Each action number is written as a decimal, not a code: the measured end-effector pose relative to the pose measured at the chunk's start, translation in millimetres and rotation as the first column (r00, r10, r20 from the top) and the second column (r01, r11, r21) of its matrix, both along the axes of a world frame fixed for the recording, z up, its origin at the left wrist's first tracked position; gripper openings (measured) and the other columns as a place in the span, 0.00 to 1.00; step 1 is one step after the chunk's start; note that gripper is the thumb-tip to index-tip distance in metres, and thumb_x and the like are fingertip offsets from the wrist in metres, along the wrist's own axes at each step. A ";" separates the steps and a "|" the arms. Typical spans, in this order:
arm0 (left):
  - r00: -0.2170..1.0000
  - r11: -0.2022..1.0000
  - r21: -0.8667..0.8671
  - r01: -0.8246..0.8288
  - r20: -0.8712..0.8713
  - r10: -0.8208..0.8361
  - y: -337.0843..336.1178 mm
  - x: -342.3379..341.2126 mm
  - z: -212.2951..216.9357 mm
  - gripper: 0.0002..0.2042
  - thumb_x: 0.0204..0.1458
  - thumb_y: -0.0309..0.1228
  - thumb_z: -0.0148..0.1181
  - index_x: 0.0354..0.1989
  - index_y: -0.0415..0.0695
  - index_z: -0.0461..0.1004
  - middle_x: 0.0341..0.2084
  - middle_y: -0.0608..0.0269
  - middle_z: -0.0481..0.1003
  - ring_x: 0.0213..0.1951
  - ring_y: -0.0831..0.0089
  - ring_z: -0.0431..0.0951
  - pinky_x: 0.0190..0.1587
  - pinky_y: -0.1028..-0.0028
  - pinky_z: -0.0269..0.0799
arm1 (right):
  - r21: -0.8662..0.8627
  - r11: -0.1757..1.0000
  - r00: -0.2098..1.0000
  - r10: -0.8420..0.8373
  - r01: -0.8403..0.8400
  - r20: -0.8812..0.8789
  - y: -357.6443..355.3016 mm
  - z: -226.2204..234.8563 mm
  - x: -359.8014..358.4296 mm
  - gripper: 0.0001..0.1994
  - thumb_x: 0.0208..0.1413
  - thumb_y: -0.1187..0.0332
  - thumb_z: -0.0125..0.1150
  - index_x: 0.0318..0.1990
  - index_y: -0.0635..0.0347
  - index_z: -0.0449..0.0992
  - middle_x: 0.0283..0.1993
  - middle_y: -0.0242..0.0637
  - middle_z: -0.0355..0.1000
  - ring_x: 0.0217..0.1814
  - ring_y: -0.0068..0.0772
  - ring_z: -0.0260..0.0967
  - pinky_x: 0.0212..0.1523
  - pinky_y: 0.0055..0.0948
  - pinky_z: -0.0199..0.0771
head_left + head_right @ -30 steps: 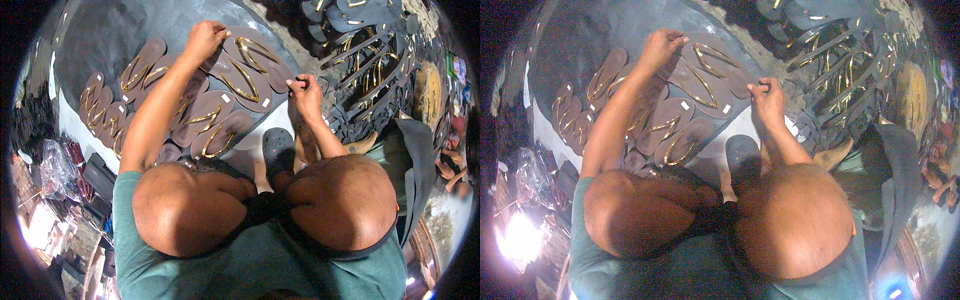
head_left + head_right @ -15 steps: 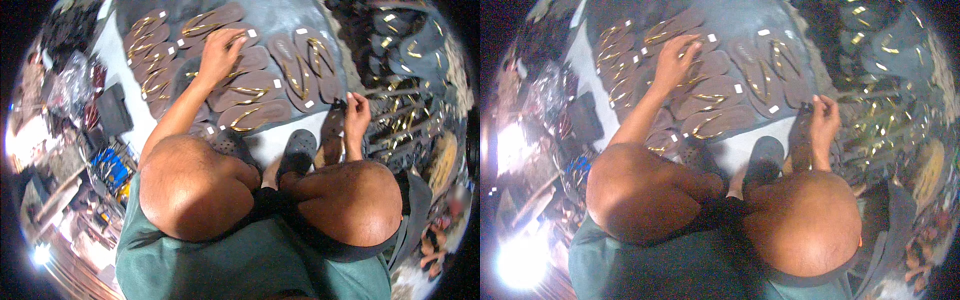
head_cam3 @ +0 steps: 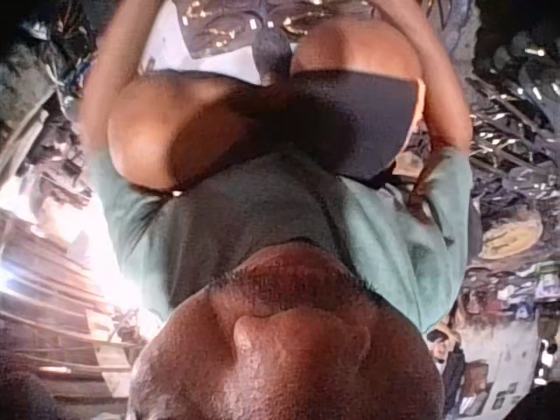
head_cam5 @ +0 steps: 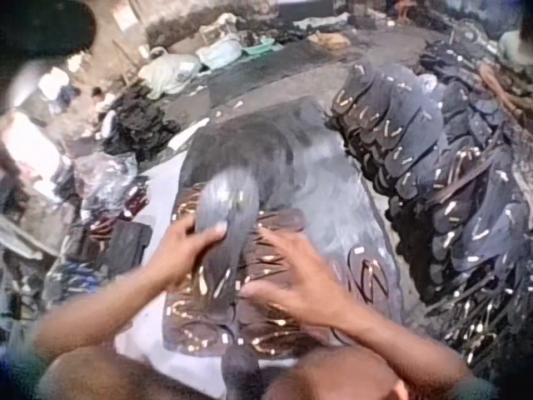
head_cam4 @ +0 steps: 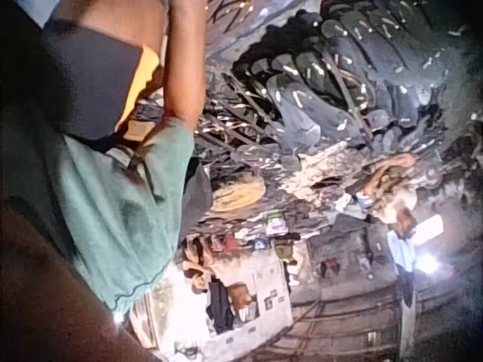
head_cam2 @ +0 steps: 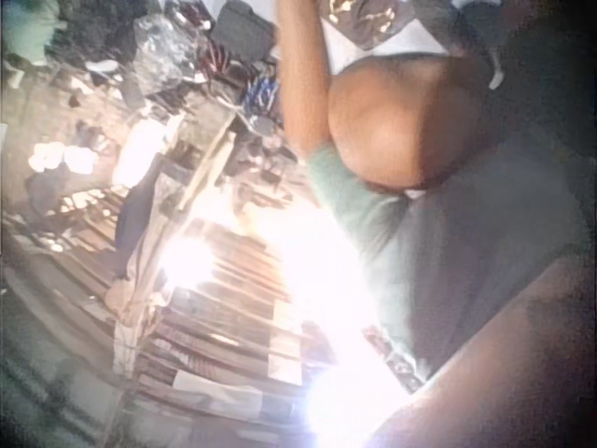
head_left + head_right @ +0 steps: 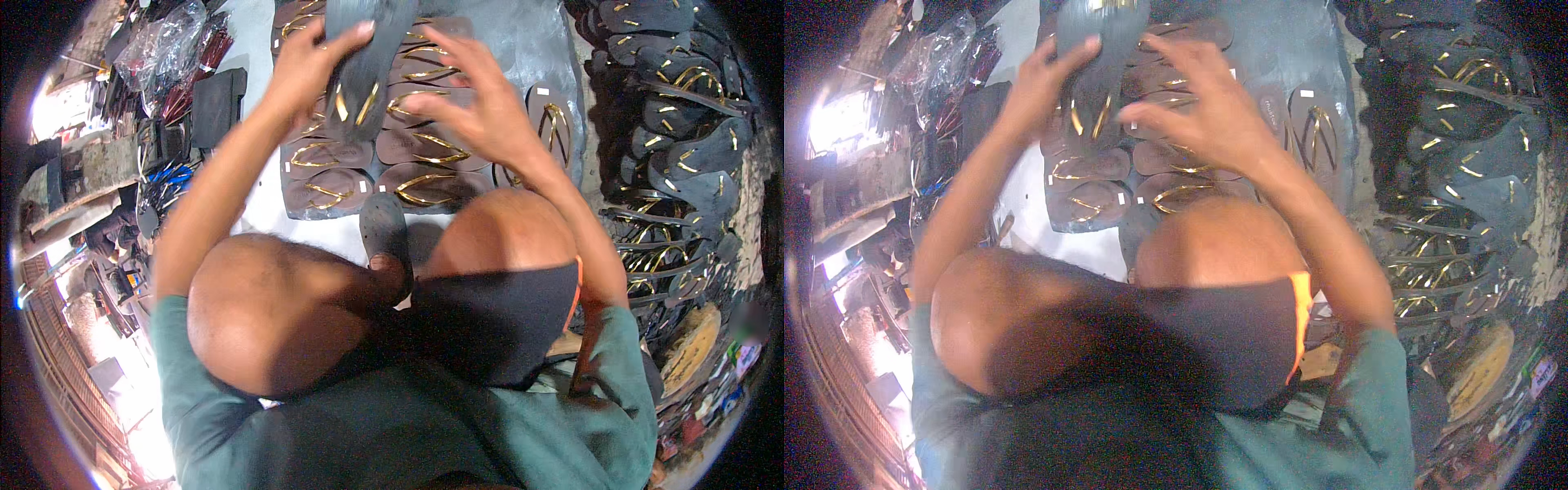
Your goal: The person sits on the floor and arranges multiple flip-flops with gold straps in neat rows on a white surface. They pick up each flip-flop, align it, and place it down repeatedly.
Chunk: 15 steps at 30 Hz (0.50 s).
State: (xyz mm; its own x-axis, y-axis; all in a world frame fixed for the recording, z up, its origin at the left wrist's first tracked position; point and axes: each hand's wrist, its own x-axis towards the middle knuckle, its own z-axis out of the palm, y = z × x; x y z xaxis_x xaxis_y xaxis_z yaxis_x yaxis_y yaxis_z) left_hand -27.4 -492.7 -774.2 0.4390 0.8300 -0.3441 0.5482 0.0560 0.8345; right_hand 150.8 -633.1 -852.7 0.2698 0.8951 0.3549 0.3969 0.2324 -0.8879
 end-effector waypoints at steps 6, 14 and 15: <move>0.984 0.980 -0.196 -0.015 0.173 0.050 45.9 79.7 87.0 0.26 0.58 0.51 0.62 0.52 0.39 0.74 0.42 0.58 0.78 0.42 0.67 0.80 0.43 0.69 0.77 | 0.352 0.936 0.874 -0.176 0.007 0.452 37.1 82.6 17.4 0.43 0.54 0.56 0.69 0.69 0.72 0.54 0.67 0.72 0.54 0.70 0.70 0.55 0.69 0.53 0.59; 0.872 0.960 0.037 0.279 0.410 -0.269 76.6 177.5 126.9 0.30 0.56 0.59 0.60 0.50 0.41 0.75 0.37 0.60 0.77 0.41 0.72 0.79 0.38 0.76 0.79 | 0.584 0.809 0.500 -0.536 0.072 0.681 41.4 123.1 115.4 0.27 0.56 0.75 0.62 0.64 0.67 0.67 0.59 0.61 0.71 0.58 0.57 0.74 0.54 0.41 0.77; 0.854 0.942 0.037 0.333 0.413 -0.318 77.5 177.3 122.4 0.32 0.55 0.60 0.61 0.52 0.41 0.73 0.40 0.57 0.76 0.43 0.71 0.78 0.39 0.76 0.80 | 0.635 0.768 0.586 -0.551 0.078 0.594 42.0 115.9 127.2 0.26 0.56 0.77 0.62 0.63 0.66 0.68 0.57 0.59 0.73 0.55 0.56 0.76 0.51 0.39 0.78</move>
State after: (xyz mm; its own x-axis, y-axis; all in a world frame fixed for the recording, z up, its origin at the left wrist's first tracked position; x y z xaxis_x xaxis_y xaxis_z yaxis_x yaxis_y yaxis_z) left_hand 149.9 -415.2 -651.8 0.7887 0.6064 -0.1012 0.1522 -0.0331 0.9878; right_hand 278.0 -591.1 -736.8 -0.0580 0.4234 0.9041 0.9669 0.2491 -0.0546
